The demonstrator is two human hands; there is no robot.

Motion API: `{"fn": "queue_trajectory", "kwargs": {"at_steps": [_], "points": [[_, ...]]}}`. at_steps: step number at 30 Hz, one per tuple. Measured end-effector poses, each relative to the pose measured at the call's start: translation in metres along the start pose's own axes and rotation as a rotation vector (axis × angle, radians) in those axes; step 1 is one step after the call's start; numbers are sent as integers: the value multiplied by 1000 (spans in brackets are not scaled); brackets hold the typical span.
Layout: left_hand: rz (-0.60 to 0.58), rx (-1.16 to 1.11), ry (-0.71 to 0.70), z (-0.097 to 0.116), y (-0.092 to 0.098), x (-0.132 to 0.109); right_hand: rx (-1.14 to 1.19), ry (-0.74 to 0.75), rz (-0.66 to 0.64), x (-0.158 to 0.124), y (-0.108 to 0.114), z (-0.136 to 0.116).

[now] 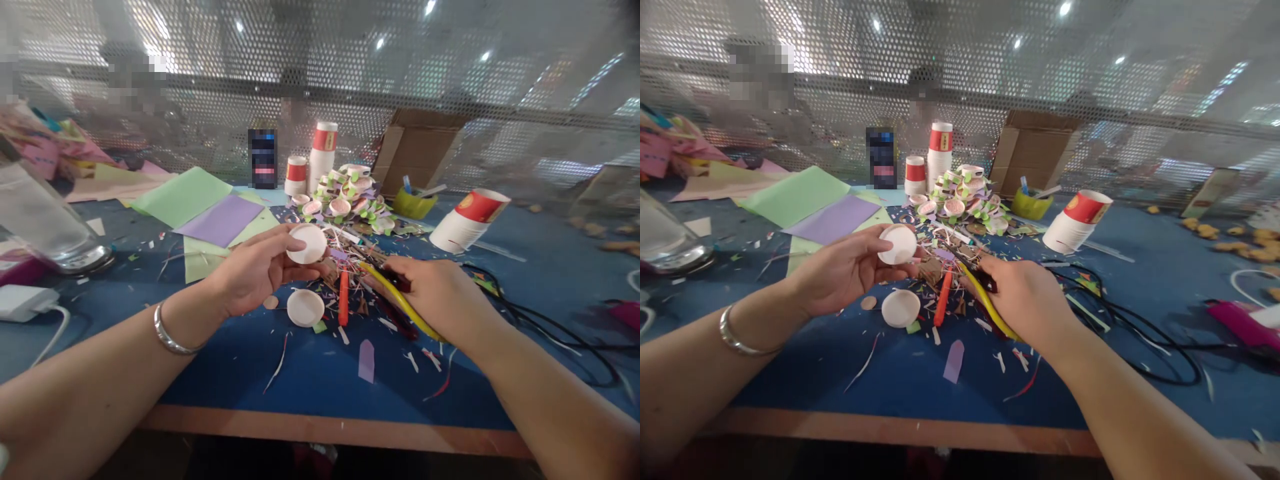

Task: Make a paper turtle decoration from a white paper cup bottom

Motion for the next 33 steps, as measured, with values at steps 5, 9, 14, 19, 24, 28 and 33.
{"fn": "queue_trajectory", "kwargs": {"at_steps": [5,9,14,19,24,28,33], "points": [[109,211,-43,3,8,0,-104,-22,-115,1,-7,13],[67,389,-125,3,6,-3,-130,-14,-114,2,-4,19],[142,516,-119,4,9,-8,-116,-101,-183,-3,2,31],[173,526,-155,5,12,-7,-131,-132,-202,-24,5,47],[198,440,-136,8,10,-2,-68,-208,-295,-43,7,62],[237,366,-97,18,6,1,-83,-167,-339,-47,10,64],[217,417,-137,43,-9,4,-80,-70,-345,-44,10,63]]}}
Point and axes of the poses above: each hand's wrist, its own x-axis towards the middle knuckle, its own y-axis out of the back of the hand, z = x × y, the point moved 4 cm from there along x, towards the middle knuckle, and after that the axes turned 7 degrees about x, right-handed, at the moved point
